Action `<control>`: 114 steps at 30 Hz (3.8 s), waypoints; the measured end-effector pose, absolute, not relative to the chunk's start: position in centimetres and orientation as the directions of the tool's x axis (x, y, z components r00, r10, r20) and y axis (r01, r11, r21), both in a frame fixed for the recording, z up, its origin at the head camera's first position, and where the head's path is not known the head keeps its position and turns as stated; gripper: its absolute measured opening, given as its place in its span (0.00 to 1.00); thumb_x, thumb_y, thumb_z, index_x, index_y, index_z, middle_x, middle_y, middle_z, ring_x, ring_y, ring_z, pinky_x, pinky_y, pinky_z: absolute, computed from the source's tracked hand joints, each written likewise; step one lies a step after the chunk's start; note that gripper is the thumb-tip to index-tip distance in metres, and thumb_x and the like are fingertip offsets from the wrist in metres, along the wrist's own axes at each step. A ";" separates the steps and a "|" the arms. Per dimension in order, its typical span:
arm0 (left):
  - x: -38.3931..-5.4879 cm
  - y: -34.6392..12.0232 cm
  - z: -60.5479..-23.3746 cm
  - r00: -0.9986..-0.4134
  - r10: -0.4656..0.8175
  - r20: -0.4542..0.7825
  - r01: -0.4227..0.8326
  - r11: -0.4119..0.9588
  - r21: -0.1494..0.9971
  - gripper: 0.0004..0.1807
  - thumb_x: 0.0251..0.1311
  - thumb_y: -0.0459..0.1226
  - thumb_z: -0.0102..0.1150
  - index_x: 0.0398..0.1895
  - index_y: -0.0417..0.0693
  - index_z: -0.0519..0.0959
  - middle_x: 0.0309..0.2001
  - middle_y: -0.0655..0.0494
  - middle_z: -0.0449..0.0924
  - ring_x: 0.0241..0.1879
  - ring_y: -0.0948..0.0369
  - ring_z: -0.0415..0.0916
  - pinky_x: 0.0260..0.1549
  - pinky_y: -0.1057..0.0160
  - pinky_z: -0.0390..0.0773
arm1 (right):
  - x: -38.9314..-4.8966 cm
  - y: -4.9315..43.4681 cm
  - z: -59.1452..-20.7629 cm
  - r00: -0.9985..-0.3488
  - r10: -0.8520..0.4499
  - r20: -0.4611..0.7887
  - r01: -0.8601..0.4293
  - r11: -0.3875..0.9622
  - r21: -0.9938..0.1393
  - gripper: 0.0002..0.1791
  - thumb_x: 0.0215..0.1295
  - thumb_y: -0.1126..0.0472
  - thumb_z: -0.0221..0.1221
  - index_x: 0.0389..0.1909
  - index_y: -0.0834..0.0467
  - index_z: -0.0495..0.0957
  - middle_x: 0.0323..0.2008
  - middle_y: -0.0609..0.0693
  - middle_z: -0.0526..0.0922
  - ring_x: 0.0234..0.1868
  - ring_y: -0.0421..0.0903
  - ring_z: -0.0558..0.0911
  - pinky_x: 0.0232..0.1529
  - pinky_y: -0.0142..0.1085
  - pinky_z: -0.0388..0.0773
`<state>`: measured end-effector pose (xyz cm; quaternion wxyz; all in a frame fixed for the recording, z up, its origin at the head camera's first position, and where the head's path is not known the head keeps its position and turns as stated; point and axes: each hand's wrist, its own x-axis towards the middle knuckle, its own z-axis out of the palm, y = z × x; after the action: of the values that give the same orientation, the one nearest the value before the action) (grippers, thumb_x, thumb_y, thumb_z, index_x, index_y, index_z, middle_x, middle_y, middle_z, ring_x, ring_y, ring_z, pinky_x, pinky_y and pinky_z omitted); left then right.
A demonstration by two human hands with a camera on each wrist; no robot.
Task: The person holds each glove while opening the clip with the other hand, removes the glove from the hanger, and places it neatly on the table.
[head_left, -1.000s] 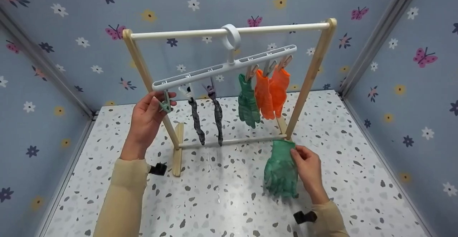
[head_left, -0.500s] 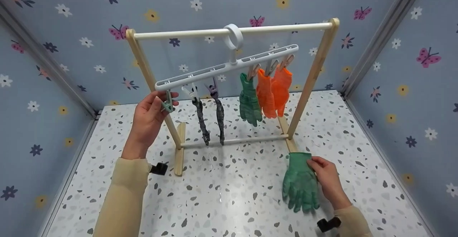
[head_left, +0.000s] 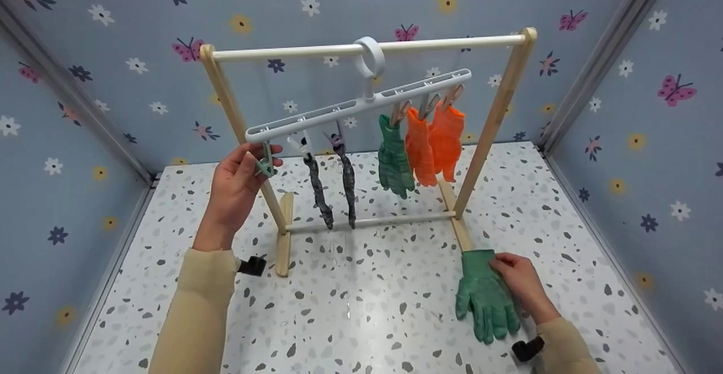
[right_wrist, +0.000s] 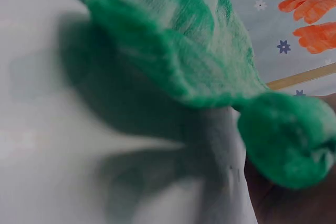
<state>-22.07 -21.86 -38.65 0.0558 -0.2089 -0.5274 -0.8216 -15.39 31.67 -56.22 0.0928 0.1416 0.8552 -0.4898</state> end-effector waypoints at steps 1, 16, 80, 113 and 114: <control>-22.1 -21.9 -38.7 -0.906 0.128 0.403 0.312 -0.441 0.842 0.17 0.73 0.40 0.51 0.59 0.42 0.78 0.52 0.42 0.80 0.47 0.55 0.80 0.55 0.60 0.75 | -15.4 31.7 -56.3 -0.944 0.145 -0.297 0.329 0.498 -0.802 0.25 0.74 0.54 0.55 0.61 0.70 0.74 0.58 0.65 0.77 0.58 0.57 0.75 0.60 0.52 0.69; -22.1 -21.7 -38.6 -0.897 0.129 0.422 0.316 -0.480 0.819 0.17 0.72 0.42 0.55 0.57 0.43 0.80 0.51 0.42 0.80 0.47 0.53 0.79 0.52 0.59 0.75 | -15.0 32.4 -56.0 -0.940 0.195 -0.280 0.341 0.515 -0.786 0.23 0.74 0.54 0.54 0.60 0.67 0.76 0.49 0.59 0.83 0.44 0.47 0.80 0.40 0.34 0.77; -25.5 -17.4 -40.0 -0.775 0.234 0.587 0.349 -0.616 0.706 0.22 0.63 0.24 0.61 0.61 0.40 0.75 0.60 0.41 0.78 0.67 0.49 0.67 0.70 0.51 0.55 | -15.4 21.6 -50.2 -0.991 -0.118 -0.063 0.017 0.359 -0.933 0.10 0.74 0.63 0.57 0.50 0.58 0.82 0.42 0.51 0.85 0.42 0.49 0.83 0.46 0.40 0.78; -25.5 -16.0 -40.0 -0.777 0.237 0.584 0.307 -0.666 0.680 0.13 0.58 0.30 0.69 0.47 0.40 0.82 0.42 0.44 0.85 0.47 0.53 0.79 0.48 0.60 0.69 | -17.4 7.2 -43.3 -0.672 -0.269 0.690 -0.739 0.317 -0.595 0.09 0.67 0.68 0.61 0.46 0.62 0.84 0.39 0.50 0.86 0.39 0.41 0.84 0.36 0.34 0.82; -25.5 -16.0 -40.0 -0.775 0.240 0.584 0.307 -0.666 0.680 0.13 0.58 0.30 0.69 0.47 0.40 0.82 0.42 0.44 0.85 0.47 0.52 0.79 0.48 0.60 0.70 | -17.4 6.6 -43.2 -0.671 -0.262 0.694 -0.739 0.309 -0.598 0.10 0.66 0.68 0.62 0.47 0.62 0.83 0.40 0.50 0.86 0.40 0.41 0.83 0.36 0.34 0.82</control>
<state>-25.51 -16.00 -40.00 0.0196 -0.3347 -0.4085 -0.8490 -17.45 6.58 -43.18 -0.2437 -0.3244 0.7714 -0.4902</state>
